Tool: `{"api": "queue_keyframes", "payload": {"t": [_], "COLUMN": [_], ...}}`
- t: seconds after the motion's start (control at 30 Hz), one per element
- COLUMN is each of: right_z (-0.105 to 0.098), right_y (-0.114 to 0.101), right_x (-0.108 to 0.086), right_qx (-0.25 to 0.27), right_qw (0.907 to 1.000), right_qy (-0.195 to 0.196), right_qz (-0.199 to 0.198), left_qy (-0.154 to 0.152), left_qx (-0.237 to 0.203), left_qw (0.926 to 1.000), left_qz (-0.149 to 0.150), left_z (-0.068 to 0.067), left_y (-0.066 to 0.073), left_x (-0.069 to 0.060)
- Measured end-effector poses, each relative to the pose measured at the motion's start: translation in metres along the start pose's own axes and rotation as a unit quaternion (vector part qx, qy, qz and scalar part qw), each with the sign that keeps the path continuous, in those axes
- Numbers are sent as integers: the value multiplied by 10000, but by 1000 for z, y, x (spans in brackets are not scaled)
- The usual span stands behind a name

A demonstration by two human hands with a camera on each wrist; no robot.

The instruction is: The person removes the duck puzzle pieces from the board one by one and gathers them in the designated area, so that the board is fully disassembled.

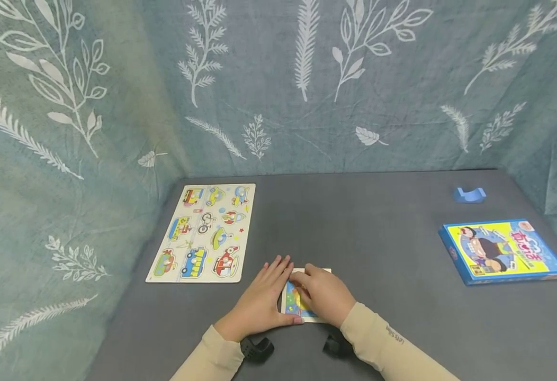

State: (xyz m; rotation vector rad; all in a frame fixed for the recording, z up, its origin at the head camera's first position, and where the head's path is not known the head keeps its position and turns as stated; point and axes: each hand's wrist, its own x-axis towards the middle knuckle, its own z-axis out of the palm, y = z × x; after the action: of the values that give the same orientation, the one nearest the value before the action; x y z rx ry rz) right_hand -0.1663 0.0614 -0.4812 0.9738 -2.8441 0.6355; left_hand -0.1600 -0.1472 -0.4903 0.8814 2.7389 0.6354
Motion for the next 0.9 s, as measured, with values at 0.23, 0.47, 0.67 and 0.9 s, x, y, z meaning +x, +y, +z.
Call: {"api": "queue_keyframes", "payload": {"t": [0.23, 0.47, 0.67, 0.9], "right_z": [7, 6, 4, 8], "right_y": [-2, 0, 4, 8], "right_x": [1, 2, 7, 9], "right_qx": [-354, -279, -140, -213], "right_qw": [9988, 9989, 9995, 9997], "right_qy": [299, 68, -132, -68], "right_qz": [184, 362, 256, 111], "left_qy": [25, 100, 427, 712], "left_qx": [-31, -165, -178, -184], "left_qw": [9999, 9995, 9981, 9962], "left_qz": [-158, -256, -400, -465], "left_z": [3, 6, 6, 7], "left_y": [1, 0, 2, 3], "left_x": [-2, 1, 4, 5]}}
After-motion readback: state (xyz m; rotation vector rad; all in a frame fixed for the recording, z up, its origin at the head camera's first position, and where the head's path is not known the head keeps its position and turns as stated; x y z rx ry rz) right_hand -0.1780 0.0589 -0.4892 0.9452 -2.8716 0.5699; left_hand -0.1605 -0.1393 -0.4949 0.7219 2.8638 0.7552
